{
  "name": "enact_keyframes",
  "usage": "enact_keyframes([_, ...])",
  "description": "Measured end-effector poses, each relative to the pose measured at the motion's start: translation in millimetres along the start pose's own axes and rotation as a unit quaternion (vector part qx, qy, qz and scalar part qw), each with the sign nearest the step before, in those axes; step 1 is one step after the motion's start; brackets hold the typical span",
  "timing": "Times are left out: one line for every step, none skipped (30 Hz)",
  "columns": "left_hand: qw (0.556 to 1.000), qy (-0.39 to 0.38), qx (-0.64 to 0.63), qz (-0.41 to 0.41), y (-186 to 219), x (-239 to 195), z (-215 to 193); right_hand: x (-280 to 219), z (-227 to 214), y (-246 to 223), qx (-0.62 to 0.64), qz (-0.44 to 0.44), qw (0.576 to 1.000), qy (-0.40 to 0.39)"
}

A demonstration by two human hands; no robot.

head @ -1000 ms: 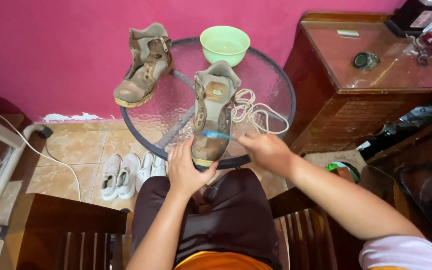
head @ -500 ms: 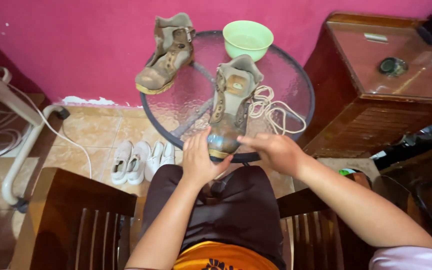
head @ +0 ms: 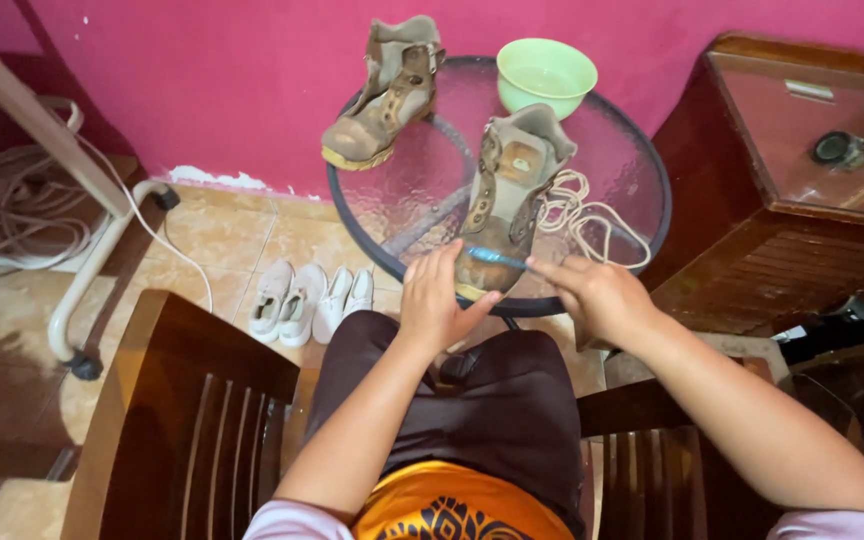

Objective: The person cleans a pair of brown hiking boots using a toothbrush and water from a green bowl. They scrub the exterior of one boot thoroughly, focusing on the toe and side panels, while the other boot remains on the table.

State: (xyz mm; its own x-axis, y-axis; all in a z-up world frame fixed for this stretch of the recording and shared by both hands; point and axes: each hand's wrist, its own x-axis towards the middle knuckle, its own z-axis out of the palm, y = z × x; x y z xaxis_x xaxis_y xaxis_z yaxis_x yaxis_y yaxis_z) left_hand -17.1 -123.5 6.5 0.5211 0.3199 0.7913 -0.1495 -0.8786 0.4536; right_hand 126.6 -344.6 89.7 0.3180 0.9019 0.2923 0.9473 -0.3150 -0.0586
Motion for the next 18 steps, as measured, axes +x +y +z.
enact_keyframes([1.000,0.000,0.002,-0.004,0,-2,0,0,2,-2,0.002,-0.003,1.000,-0.003])
enact_keyframes([1.000,0.000,0.000,-0.005,1,-4,0,0,3,-4,0.014,-0.016,1.000,0.007])
enact_keyframes([1.000,0.002,-0.001,-0.001,0,-1,0,3,3,-5,0.025,-0.028,0.999,0.021])
enact_keyframes([1.000,0.003,0.002,0.000,0,-2,0,6,7,5,0.026,-0.031,0.999,0.023])
enact_keyframes([1.000,0.000,0.004,-0.003,0,-2,0,7,11,14,-0.002,-0.009,0.999,0.041])
enact_keyframes([1.000,-0.002,0.007,-0.006,-1,-3,1,9,15,24,-0.029,0.014,0.998,0.059])
enact_keyframes([1.000,0.000,0.009,-0.006,-1,-2,0,7,13,17,-0.029,0.011,0.998,0.060])
enact_keyframes([1.000,-0.007,0.008,-0.003,-1,-1,-1,5,10,10,-0.029,-0.004,0.998,0.048])
enact_keyframes([1.000,-0.016,0.006,-0.004,0,-4,-2,0,8,2,-0.027,-0.019,0.999,0.031])
enact_keyframes([1.000,-0.015,0.008,-0.008,-1,-6,-1,1,8,1,-0.026,-0.023,0.999,0.028])
enact_keyframes([1.000,-0.001,0.009,0.005,-3,-5,1,2,8,0,-0.009,-0.026,0.999,0.027])
enact_keyframes([1.000,0.013,0.009,0.017,-4,-4,2,4,8,-1,0.008,-0.029,0.999,0.025])
enact_keyframes([1.000,0.015,0.011,0.019,-4,-4,1,5,9,8,0.007,-0.030,0.999,0.028])
enact_keyframes([1.000,0.019,0.008,0.018,-3,-3,0,7,10,16,-0.005,0.007,1.000,0.026])
enact_keyframes([1.000,0.024,0.004,0.014,-2,-3,0,7,10,26,-0.019,0.043,0.999,0.023])
enact_keyframes([1.000,0.027,0.004,0.015,-3,-5,3,2,10,20,-0.021,0.041,0.999,0.024])
enact_keyframes([0.999,0.030,0.008,0.018,-6,-6,4,0,9,14,-0.058,0.023,0.998,0.021])
enact_keyframes([0.999,0.033,0.012,0.020,-9,-6,6,-3,9,9,-0.096,0.005,0.995,0.018])
